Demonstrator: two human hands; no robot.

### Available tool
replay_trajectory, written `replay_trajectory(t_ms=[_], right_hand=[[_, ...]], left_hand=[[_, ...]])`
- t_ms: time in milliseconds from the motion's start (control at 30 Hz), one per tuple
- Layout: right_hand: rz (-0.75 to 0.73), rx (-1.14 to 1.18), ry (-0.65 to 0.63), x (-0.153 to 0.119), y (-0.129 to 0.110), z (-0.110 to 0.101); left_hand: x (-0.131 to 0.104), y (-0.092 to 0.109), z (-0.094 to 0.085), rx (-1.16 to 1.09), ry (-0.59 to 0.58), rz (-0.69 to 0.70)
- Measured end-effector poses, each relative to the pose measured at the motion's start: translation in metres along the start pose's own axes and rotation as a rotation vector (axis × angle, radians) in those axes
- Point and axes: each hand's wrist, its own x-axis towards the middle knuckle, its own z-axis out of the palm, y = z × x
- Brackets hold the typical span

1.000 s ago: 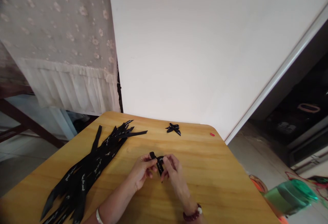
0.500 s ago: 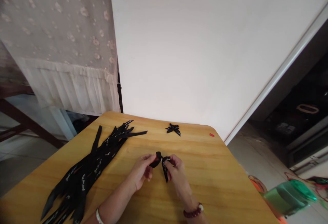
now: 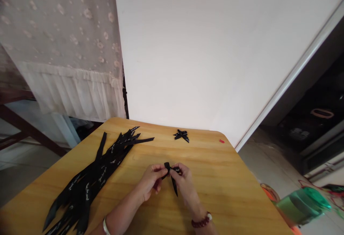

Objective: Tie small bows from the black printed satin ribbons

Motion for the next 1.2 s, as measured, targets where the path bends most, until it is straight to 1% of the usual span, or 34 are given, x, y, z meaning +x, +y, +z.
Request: replay_trajectory(t_ms=[200,400,533,600,667,700,733,767,800,867,933,1000,1100,1200], right_hand=[[0.017,0.098,0.081,0.005,0.000,-0.008],[0.017,0.123,0.119,0.007,0.006,-0.012],[0.010,0.109,0.127,0.008,0.005,-0.013],[-0.010,0.092,0.134,0.009,0.004,-0.014],[-0.029,0.057,0.133,0.010,0.005,-0.015],[-0.035,0.030,0.122,0.010,0.005,-0.015],[-0.040,-0.001,0.105,0.011,0.007,-0.014],[-0.046,-0.030,0.078,0.011,0.008,-0.013],[-0.056,-0.051,0.048,0.012,0.009,-0.012],[-0.123,-0.081,0.023,0.012,0.012,-0.008],[-0.167,-0.095,0.013,0.013,0.013,-0.005],[-0.166,-0.082,0.005,0.012,0.013,-0.003],[-0.109,-0.006,-0.006,0.011,0.011,-0.004],[-0.071,0.069,-0.061,0.008,0.009,-0.007]], left_hand=[[-0.001,0.002,-0.007,-0.016,0.122,-0.041],[0.002,0.002,-0.009,-0.020,0.068,-0.034],[0.003,0.001,-0.010,0.001,0.063,-0.019],[0.004,0.002,-0.011,0.031,0.131,0.007],[0.003,0.004,-0.012,0.046,0.230,0.090],[0.003,0.005,-0.012,0.044,0.258,0.138],[0.003,0.006,-0.011,0.035,0.257,0.175],[0.002,0.006,-0.010,0.019,0.225,0.188],[0.002,0.006,-0.009,-0.001,0.173,0.172],[0.002,0.005,-0.005,-0.046,0.049,0.100],[0.002,0.002,-0.002,-0.093,-0.035,0.050],[0.004,0.000,0.000,-0.139,-0.042,0.043],[0.008,-0.002,0.000,-0.201,0.001,0.054],[0.010,-0.004,-0.002,-0.233,0.020,0.080]])
